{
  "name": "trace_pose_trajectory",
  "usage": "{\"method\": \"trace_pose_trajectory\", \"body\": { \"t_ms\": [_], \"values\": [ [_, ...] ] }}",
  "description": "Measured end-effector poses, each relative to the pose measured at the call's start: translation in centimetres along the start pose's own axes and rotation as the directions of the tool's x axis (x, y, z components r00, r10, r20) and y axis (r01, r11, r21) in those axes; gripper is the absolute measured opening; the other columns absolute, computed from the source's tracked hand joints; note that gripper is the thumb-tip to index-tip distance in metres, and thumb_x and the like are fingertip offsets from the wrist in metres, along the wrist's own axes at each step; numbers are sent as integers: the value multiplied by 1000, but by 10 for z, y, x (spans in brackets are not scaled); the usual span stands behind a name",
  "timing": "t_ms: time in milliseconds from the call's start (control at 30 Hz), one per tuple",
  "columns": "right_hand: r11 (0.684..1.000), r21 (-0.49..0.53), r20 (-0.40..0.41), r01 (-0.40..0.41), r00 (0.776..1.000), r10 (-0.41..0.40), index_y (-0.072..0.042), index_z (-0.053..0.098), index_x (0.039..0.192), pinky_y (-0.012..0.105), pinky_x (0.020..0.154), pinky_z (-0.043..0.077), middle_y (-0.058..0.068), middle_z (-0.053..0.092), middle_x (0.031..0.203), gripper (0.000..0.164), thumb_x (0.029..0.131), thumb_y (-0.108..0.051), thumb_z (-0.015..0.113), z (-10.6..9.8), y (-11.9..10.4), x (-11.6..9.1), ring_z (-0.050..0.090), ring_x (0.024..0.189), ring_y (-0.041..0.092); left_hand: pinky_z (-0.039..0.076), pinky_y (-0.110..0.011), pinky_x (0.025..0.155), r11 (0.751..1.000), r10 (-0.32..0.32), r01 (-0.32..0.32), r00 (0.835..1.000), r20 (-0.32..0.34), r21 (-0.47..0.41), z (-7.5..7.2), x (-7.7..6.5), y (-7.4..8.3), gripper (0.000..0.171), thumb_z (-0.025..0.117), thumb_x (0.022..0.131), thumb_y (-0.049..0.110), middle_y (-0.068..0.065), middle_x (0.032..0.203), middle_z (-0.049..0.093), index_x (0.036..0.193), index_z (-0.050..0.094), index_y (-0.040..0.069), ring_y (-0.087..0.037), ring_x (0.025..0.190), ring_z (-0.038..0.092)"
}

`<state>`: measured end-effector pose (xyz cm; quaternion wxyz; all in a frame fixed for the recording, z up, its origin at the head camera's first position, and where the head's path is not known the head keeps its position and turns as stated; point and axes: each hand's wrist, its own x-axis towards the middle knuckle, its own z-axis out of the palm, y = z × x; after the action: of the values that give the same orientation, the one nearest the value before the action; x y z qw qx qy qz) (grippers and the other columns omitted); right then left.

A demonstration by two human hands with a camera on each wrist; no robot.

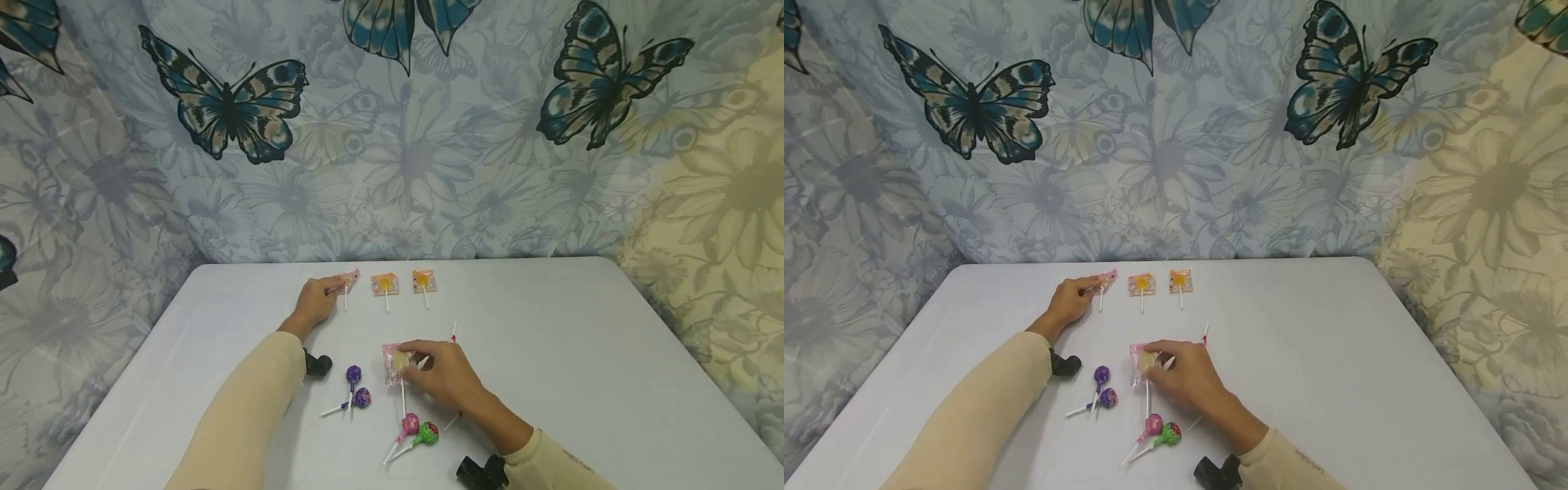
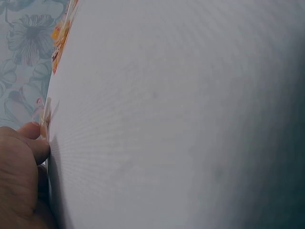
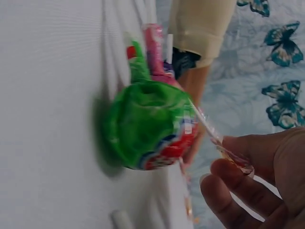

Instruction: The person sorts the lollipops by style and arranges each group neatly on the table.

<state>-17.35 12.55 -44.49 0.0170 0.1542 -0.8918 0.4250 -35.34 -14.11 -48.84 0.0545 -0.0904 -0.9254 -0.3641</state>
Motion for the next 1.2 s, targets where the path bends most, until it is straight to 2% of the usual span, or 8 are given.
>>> {"method": "trace_pose_trajectory", "body": {
  "t_ms": [233,433,500,667,900,1033,1200],
  "values": [
    [999,46,-69,3,998,0,-24,74,108,28,52,48,-10,64,84,34,77,-11,80,-16,-11,-1,58,69,10,32,-42,106,1000,10,-10,1000,-1,-23,-1,-8,-3,30,59,92,2,-8,128,59,120,67,7,-31,125,49],
    [994,89,-127,59,991,-48,-19,74,111,29,55,50,-7,66,84,37,78,-5,79,-37,-15,2,60,71,12,32,-41,106,1000,6,-6,1000,6,1,0,-6,-3,29,61,92,5,-4,128,60,121,68,9,-30,125,49],
    [993,96,-138,70,989,-56,-19,73,113,29,51,48,-6,65,84,37,79,-4,78,-45,-16,4,59,66,13,32,-41,106,1000,10,-10,1000,0,7,0,-5,-3,29,61,92,5,-3,128,60,120,68,9,-30,124,49],
    [994,81,-177,67,983,-52,-17,72,115,30,47,44,-3,65,85,37,80,-5,76,-61,-16,11,60,68,15,32,-41,106,1000,19,-19,1000,-19,-6,0,-3,-1,30,59,91,1,-3,127,61,119,68,7,-30,124,49],
    [998,23,-242,65,969,-57,-16,71,117,33,52,46,0,66,88,35,83,-8,75,-81,-13,21,61,73,17,33,-41,105,1000,30,-30,1000,-9,-1,0,0,-2,30,60,91,2,-4,127,61,119,69,8,-31,123,50],
    [997,16,-277,72,959,-65,-14,70,118,37,59,48,3,65,89,35,84,-7,74,-94,-11,28,61,74,19,35,-42,104,999,50,-50,999,-15,-9,1,1,-3,30,61,90,1,-5,125,62,118,69,7,-31,122,52],
    [997,8,-296,72,953,-66,-13,69,120,38,60,49,5,64,91,35,86,-8,72,-107,-9,38,60,77,21,35,-42,104,999,42,-42,999,-18,-3,2,1,-3,30,60,90,0,-3,125,62,117,69,7,-32,121,52]
  ]
}}
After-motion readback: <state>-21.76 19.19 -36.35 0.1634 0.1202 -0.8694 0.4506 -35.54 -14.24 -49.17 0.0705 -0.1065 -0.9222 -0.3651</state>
